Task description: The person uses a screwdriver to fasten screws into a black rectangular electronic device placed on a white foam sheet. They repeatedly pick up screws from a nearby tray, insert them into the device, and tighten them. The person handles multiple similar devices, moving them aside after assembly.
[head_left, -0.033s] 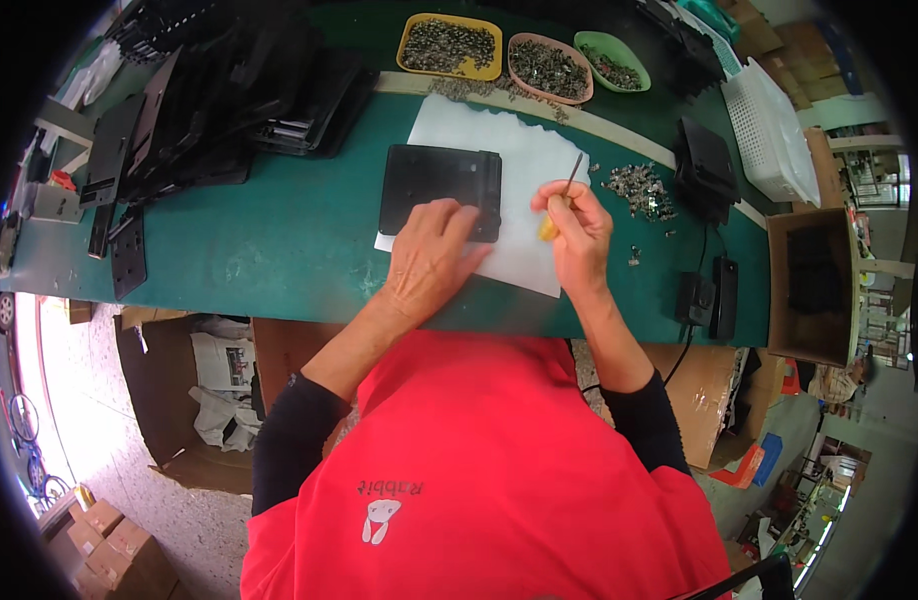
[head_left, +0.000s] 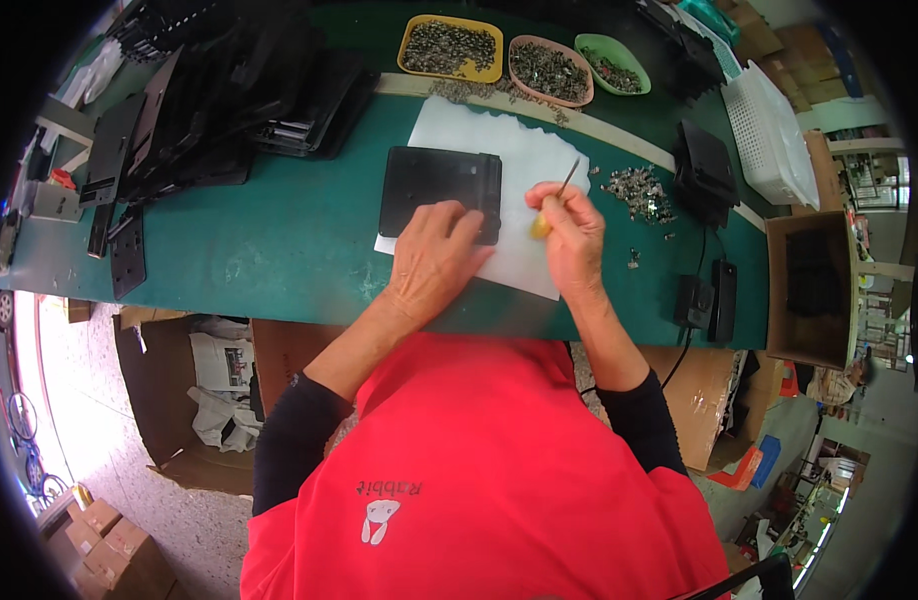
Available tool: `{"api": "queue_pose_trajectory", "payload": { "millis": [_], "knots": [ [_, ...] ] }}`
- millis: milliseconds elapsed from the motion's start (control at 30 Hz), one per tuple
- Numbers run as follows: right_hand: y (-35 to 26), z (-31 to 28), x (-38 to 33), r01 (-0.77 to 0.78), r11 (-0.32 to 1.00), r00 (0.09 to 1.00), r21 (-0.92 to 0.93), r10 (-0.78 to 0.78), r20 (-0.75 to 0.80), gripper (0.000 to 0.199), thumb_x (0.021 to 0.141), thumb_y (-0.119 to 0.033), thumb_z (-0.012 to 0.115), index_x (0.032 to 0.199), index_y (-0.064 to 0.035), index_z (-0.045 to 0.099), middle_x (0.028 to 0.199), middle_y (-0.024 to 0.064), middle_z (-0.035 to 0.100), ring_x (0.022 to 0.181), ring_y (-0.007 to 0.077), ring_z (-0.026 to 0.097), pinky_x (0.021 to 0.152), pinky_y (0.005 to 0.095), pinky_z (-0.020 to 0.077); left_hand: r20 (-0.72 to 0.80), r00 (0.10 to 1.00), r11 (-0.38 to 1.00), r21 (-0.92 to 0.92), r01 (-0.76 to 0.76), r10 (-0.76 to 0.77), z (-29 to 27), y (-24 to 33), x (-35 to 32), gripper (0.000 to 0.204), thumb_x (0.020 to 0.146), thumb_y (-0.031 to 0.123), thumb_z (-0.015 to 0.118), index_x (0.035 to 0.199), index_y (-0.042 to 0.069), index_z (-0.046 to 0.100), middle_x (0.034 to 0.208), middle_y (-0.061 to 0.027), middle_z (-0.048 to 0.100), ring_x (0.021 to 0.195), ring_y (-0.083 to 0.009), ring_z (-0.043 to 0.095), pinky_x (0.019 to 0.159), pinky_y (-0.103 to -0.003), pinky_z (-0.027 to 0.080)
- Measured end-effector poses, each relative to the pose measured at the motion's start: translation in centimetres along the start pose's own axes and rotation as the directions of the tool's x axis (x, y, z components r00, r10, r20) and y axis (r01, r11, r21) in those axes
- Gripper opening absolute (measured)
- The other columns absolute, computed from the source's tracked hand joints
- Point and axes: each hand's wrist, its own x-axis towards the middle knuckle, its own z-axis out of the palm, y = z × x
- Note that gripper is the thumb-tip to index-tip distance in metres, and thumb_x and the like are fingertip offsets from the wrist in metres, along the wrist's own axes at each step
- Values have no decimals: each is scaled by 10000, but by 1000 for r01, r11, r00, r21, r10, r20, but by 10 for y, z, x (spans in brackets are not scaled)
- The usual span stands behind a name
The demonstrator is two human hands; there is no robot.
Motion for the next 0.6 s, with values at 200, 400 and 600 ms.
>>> {"api": "queue_pose_trajectory", "payload": {
  "millis": [200, 400, 600],
  "knots": [
    [-4, -25, -20, 485, 575, 875, -659, -304, 377, 184, 891, -60, 650, 1064, 3, 641, 985, 115, 677, 847, 253, 656, 745, 319, 526, 9, 998, 997, 29, 69, -69, 6, 3, 2, 456, 714, 166, 781, 1111, 20, 610, 1038, -97, 589, 949, -296, 570, 821, -390, 500],
    [-14, 4, -5, 418, 681, 909, -601, -314, 275, 216, 852, -32, 673, 1063, -8, 636, 1082, 148, 649, 963, 345, 639, 784, 385, 547, 40, 995, 994, 68, 91, -94, 6, 7, 4, 450, 736, 184, 747, 1134, 19, 617, 996, -84, 602, 933, -287, 573, 814, -372, 500],
    [3, 26, 6, 480, 625, 877, -616, -361, 317, 178, 871, -29, 649, 1047, -5, 638, 1052, 172, 659, 927, 355, 659, 773, 386, 555, -39, 998, 997, 70, 43, -40, 12, 4, 3, 498, 702, 191, 783, 1127, 20, 587, 912, -68, 548, 852, -241, 548, 700, -355, 446]
  ]
}}
